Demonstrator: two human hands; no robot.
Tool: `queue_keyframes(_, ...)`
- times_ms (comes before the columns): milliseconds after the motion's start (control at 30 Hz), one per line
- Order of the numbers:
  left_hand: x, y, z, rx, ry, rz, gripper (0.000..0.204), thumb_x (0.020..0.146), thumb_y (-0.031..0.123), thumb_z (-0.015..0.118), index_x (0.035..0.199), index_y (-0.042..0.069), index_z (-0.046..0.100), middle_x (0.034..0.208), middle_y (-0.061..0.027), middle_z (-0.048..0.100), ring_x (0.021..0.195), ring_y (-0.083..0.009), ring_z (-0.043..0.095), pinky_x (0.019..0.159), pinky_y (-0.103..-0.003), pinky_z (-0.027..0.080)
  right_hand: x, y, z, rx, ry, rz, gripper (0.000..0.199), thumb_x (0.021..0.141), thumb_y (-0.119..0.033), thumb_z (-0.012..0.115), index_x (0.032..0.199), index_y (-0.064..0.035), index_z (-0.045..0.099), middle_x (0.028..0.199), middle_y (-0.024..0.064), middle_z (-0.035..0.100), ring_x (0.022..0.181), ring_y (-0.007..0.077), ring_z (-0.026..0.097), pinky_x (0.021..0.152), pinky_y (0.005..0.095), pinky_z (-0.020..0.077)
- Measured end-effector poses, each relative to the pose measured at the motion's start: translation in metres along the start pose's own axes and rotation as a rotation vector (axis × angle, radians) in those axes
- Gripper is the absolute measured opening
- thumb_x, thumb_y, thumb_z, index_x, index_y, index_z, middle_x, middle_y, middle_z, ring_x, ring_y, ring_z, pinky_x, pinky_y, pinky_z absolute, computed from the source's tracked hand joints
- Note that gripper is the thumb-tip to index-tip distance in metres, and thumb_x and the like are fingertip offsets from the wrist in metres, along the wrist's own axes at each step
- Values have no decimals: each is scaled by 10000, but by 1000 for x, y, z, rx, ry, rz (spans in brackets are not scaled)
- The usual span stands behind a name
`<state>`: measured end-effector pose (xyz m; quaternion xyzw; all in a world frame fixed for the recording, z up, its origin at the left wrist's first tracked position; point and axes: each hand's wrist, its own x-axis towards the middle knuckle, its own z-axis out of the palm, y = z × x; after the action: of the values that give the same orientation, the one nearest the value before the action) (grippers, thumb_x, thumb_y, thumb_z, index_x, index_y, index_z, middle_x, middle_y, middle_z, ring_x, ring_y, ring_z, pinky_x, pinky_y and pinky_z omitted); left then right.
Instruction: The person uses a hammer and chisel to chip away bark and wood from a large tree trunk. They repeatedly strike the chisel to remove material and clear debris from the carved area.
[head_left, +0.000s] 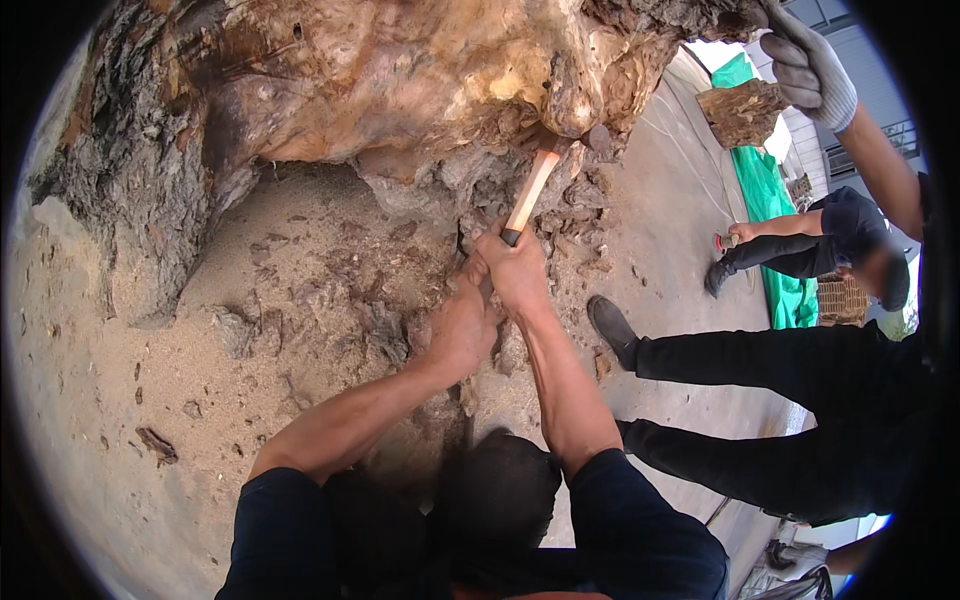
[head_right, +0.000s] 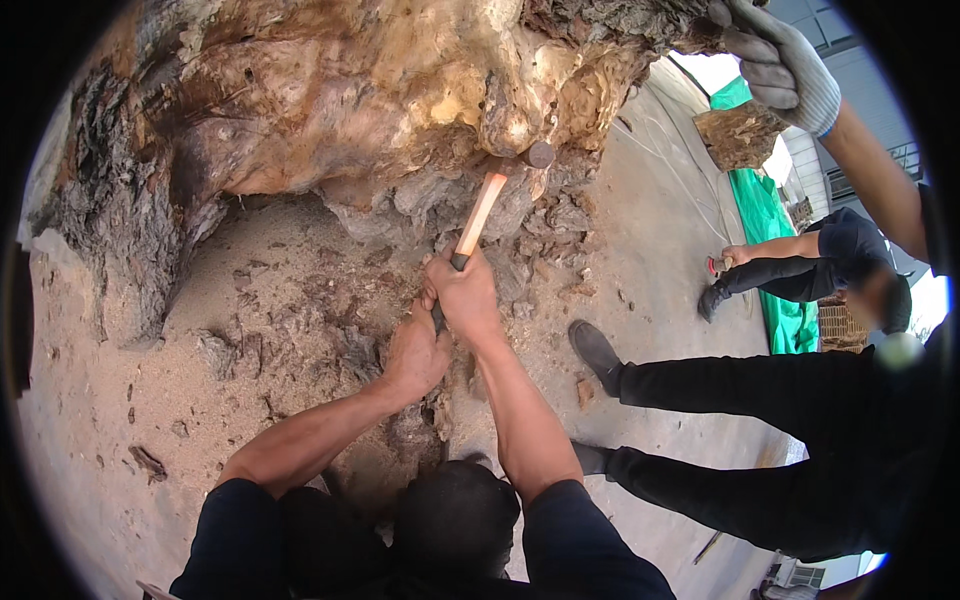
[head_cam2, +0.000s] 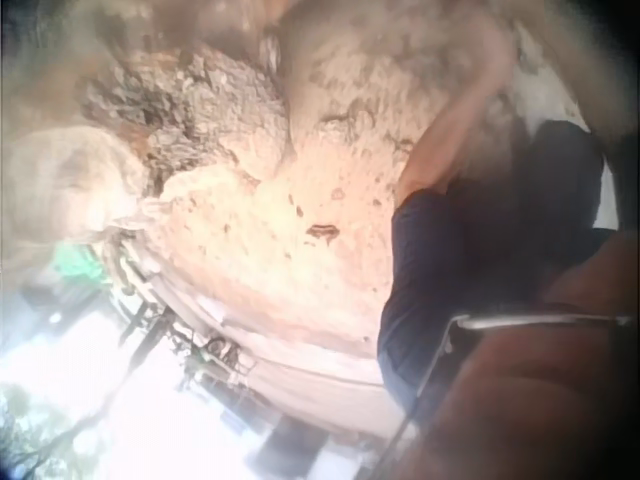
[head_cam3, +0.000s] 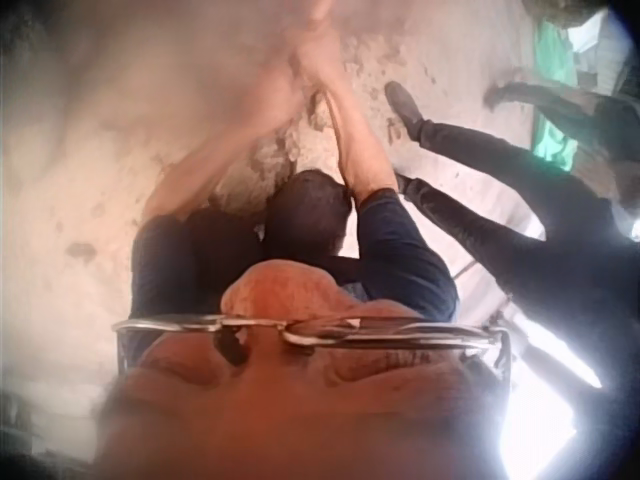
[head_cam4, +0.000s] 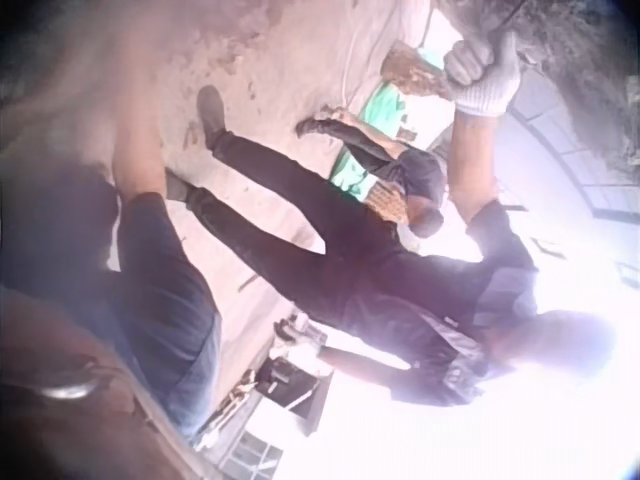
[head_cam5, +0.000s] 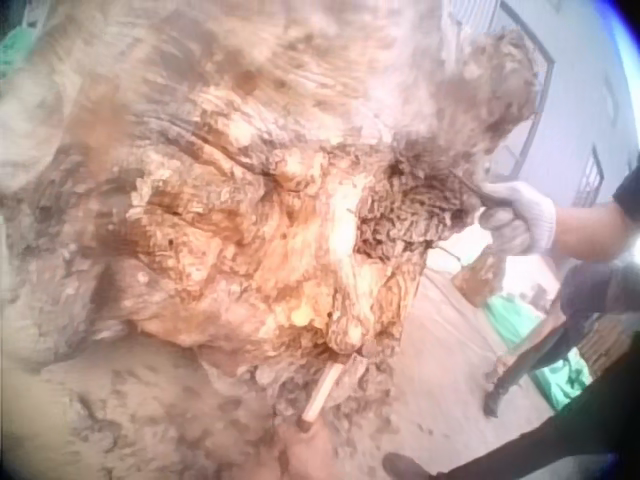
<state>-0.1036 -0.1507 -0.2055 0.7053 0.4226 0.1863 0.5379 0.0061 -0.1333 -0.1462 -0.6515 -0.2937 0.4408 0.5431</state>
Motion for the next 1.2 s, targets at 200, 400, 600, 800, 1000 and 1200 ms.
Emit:
queue_keyframes(200, 21, -28, -8, 85, 90, 126, 522, 890, 14, 577, 1355, -115, 376, 893, -334, 663, 825, -517, 681, 757, -583, 536, 6, 8, 15, 7, 8, -134, 163, 991, -27, 618, 912, -41, 476, 688, 41, 552, 591, 118, 561, 536, 290, 477)
queue_keyframes(400, 66, -86, -2, 105, 169, 242, 562, 905, 19, 586, 1404, -73, 345, 915, -320, 673, 831, -525, 671, 741, -570, 546, 48, 57, 21, -29, -38, -203, 165, 1005, -55, 639, 965, -34, 480, 746, 31, 578, 678, 117, 588, 627, 280, 507)
queue_keyframes(600, 92, -91, 11, 13, 23, 109, 403, 993, 140, 562, 1305, -59, 400, 920, -338, 689, 863, -525, 688, 780, -585, 546, 62, 85, 9, -128, 105, -217, 129, 966, -16, 610, 921, -31, 490, 734, 29, 573, 635, 112, 571, 590, 280, 494)
queue_keyframes(800, 37, -42, 19, -155, 16, 10, 376, 985, 126, 552, 1253, -101, 418, 820, -329, 683, 769, -537, 685, 712, -593, 550, 22, 35, 7, -252, 104, -98, 132, 940, -24, 595, 842, -32, 507, 635, 35, 554, 551, 123, 565, 498, 291, 456)
queue_keyframes(1000, 30, -42, 9, -94, 59, 6, 481, 969, 139, 567, 1318, -136, 382, 809, -342, 675, 763, -544, 677, 703, -601, 542, 19, 26, 20, -181, 84, -70, 91, 944, -12, 574, 876, 8, 517, 653, 72, 586, 510, 134, 581, 449, 315, 449)
queue_keyframes(1200, 0, -28, 15, -128, 104, 18, 390, 934, 90, 609, 1222, -118, 449, 771, -303, 669, 755, -500, 690, 665, -546, 544, 1, 29, 13, -220, 88, -87, 192, 962, -39, 620, 813, -44, 500, 607, 20, 535, 533, 122, 538, 482, 300, 436)
